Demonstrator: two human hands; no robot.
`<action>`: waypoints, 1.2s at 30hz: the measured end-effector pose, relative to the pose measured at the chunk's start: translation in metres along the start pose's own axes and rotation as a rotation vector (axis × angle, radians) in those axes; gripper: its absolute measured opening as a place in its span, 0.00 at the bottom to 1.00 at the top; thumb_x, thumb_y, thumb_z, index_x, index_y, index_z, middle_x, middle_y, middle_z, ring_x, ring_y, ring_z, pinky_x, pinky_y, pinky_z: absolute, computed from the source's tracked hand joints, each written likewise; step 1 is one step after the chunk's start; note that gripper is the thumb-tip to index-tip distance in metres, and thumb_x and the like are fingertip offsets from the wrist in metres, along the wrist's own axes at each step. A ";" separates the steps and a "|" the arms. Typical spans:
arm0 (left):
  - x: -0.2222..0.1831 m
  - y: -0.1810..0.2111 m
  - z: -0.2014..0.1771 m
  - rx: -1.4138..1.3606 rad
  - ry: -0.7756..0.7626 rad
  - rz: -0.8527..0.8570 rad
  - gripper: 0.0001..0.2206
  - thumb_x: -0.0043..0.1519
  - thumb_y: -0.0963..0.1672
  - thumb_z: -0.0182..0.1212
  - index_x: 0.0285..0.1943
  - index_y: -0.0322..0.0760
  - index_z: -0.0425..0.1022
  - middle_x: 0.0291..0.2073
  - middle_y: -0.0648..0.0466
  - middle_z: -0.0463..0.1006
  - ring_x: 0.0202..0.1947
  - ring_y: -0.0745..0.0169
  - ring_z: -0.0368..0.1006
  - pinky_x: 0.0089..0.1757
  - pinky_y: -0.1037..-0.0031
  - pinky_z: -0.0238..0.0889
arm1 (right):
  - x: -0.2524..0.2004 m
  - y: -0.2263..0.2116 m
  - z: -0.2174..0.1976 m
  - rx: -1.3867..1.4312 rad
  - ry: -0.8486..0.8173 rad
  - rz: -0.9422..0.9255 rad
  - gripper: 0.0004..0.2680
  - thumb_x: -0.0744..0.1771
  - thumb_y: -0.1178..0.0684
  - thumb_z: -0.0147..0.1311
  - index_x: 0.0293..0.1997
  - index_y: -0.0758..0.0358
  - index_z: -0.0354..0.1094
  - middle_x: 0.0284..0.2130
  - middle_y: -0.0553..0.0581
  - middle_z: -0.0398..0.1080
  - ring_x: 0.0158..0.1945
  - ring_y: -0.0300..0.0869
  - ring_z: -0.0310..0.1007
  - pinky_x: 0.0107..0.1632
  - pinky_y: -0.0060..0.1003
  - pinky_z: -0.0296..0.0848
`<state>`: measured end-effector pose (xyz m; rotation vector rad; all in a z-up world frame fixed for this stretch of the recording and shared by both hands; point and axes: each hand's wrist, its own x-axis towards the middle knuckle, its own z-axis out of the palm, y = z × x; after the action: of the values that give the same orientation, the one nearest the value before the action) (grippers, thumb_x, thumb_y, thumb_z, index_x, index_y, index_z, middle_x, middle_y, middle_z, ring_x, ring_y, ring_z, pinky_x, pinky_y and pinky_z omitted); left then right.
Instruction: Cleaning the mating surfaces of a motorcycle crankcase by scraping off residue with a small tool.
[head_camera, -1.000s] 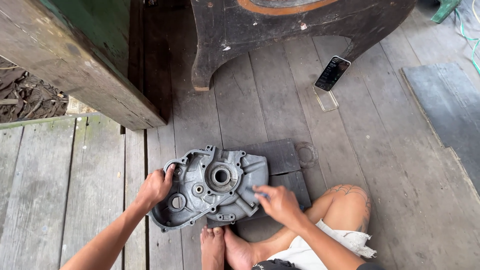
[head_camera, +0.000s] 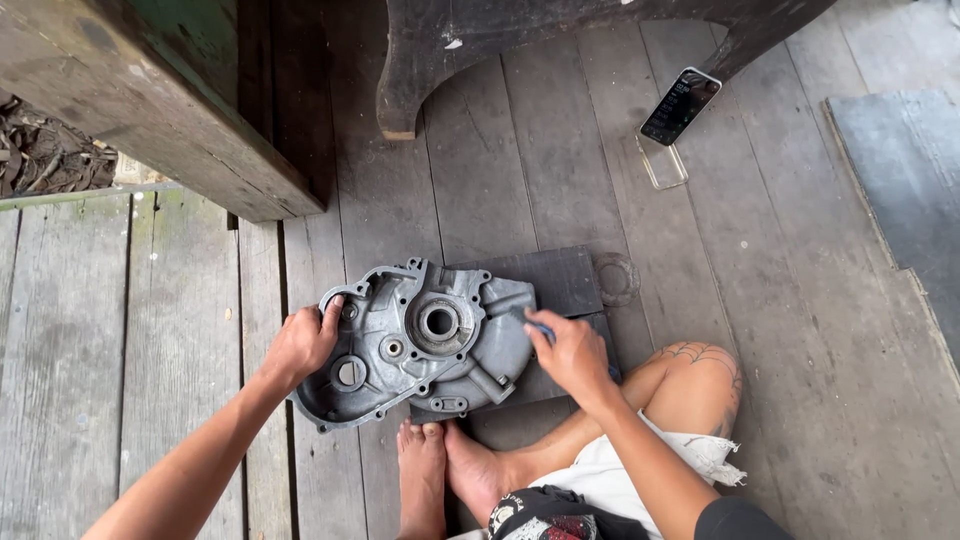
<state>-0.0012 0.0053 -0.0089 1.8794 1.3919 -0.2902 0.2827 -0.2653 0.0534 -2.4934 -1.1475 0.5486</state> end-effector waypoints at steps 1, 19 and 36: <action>-0.009 0.004 0.000 0.001 -0.002 -0.003 0.36 0.69 0.61 0.37 0.44 0.26 0.80 0.43 0.27 0.81 0.55 0.28 0.74 0.52 0.44 0.66 | -0.010 -0.007 0.000 0.001 -0.003 0.001 0.08 0.64 0.48 0.59 0.45 0.42 0.79 0.28 0.56 0.81 0.35 0.56 0.81 0.38 0.54 0.79; 0.002 -0.005 0.005 -0.019 0.001 0.010 0.36 0.69 0.60 0.36 0.45 0.25 0.81 0.41 0.28 0.82 0.52 0.29 0.77 0.48 0.47 0.69 | -0.011 -0.003 0.010 0.028 0.012 0.130 0.08 0.64 0.45 0.60 0.45 0.39 0.80 0.29 0.56 0.81 0.37 0.56 0.81 0.42 0.53 0.80; 0.006 -0.004 0.004 -0.004 -0.004 0.006 0.36 0.68 0.62 0.36 0.46 0.28 0.81 0.43 0.29 0.82 0.53 0.31 0.76 0.50 0.47 0.69 | 0.011 -0.011 0.000 0.038 0.005 0.069 0.08 0.64 0.49 0.59 0.46 0.41 0.81 0.33 0.52 0.82 0.39 0.54 0.82 0.44 0.53 0.79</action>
<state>-0.0013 0.0070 -0.0171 1.8786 1.3833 -0.2881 0.2826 -0.2498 0.0562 -2.5075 -1.0430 0.5771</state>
